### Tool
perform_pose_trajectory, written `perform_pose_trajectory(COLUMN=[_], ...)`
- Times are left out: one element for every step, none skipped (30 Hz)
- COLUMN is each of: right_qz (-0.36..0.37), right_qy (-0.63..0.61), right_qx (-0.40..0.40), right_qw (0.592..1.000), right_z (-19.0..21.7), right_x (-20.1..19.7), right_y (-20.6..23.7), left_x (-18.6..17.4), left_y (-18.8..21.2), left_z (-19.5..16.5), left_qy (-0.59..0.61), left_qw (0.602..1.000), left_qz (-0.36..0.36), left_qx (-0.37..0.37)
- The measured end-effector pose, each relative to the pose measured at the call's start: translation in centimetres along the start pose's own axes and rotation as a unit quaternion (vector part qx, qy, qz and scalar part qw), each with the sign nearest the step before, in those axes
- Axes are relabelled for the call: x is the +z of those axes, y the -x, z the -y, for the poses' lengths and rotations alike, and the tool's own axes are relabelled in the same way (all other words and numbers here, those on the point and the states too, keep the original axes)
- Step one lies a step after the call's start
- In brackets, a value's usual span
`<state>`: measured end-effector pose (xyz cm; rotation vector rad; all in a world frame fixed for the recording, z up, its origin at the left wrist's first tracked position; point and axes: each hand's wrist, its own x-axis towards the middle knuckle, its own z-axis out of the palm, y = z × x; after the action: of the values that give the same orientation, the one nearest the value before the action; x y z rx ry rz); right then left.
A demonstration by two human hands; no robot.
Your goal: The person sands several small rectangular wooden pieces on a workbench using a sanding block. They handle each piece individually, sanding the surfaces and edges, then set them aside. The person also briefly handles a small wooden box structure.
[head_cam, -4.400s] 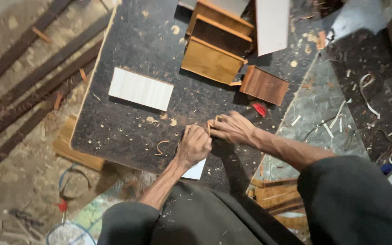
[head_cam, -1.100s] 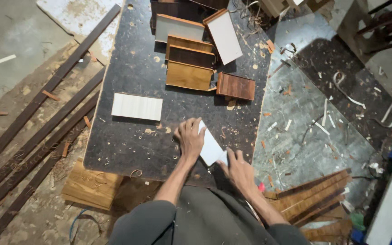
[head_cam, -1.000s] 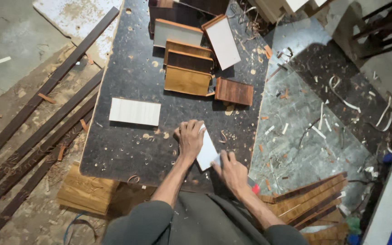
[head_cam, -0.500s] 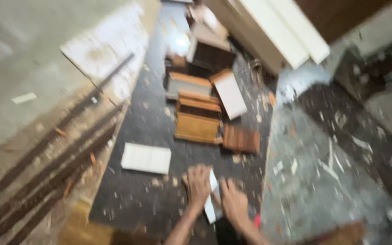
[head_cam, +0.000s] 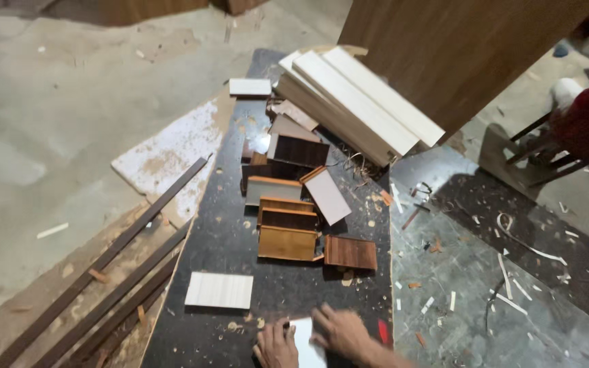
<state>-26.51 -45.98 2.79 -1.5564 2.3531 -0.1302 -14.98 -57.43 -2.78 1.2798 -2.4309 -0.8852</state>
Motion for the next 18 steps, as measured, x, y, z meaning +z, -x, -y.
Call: perform_pose_trajectory(right_qz=[-0.005,-0.005,-0.002,-0.025,-0.052,-0.083,-0.071,-0.056,-0.038,-0.061,-0.080,-0.097,-0.085,-0.080,-0.072,-0.091,-0.112,-0.140], right_qy=[-0.003,-0.011,-0.020,-0.024,-0.021,-0.016,-0.029,-0.044,-0.061,-0.046,-0.032,-0.015,-0.019,-0.019,-0.024,-0.023,-0.018,-0.006], right_qx=[0.035,0.069,0.104,0.137,0.165,0.186,0.194,0.203,0.214,0.199,0.188,0.179,0.150,0.120,0.093,0.061,0.035,0.006], right_qw=[0.999,0.998,0.994,0.990,0.985,0.979,0.978,0.977,0.974,0.977,0.978,0.979,0.985,0.989,0.993,0.994,0.993,0.990], right_z=[0.7,1.6,2.3,3.1,3.4,3.5,3.4,3.3,2.9,2.7,2.5,2.4,2.0,1.4,1.0,0.9,0.7,0.3], right_x=[0.7,1.6,2.5,3.3,3.7,3.9,4.0,3.8,3.5,3.1,2.6,1.5,1.7,2.0,1.9,2.0,2.2,2.3], right_y=[1.2,2.3,3.3,4.1,4.3,4.1,3.6,3.0,2.3,1.4,0.5,-0.1,-0.4,-0.7,-0.7,0.0,0.9,1.5], left_x=[-0.3,-0.4,-0.5,-0.5,-0.5,-0.5,-0.6,-0.6,-0.7,-0.8,-0.9,-1.1,-1.2,-1.3,-1.2,-1.1,-0.8,-0.5], left_y=[0.0,-0.2,-0.5,-0.8,-1.2,-1.4,-1.7,-1.7,-1.9,-1.9,-2.0,-2.0,-2.1,-2.4,-2.7,-3.0,-3.4,-3.8], left_z=[0.1,0.1,0.0,-0.2,-0.4,-0.7,-0.9,-1.1,-1.3,-1.3,-1.3,-1.1,-0.9,-0.6,-0.4,-0.2,-0.1,-0.2], left_qy=[0.012,0.021,0.026,0.034,0.047,0.054,0.062,0.069,0.065,0.060,0.055,0.075,0.094,0.114,0.109,0.103,0.100,0.093], left_qw=[0.997,0.988,0.988,0.983,0.977,0.976,0.973,0.969,0.966,0.961,0.954,0.957,0.958,0.956,0.946,0.934,0.917,0.900], left_qz=[0.068,0.140,0.155,0.170,0.177,0.154,0.129,0.107,0.069,0.037,0.011,0.059,0.095,0.125,0.144,0.175,0.206,0.160], left_qx=[-0.031,-0.066,-0.007,0.053,0.113,0.145,0.179,0.211,0.240,0.269,0.296,0.273,0.255,0.242,0.268,0.295,0.327,0.395])
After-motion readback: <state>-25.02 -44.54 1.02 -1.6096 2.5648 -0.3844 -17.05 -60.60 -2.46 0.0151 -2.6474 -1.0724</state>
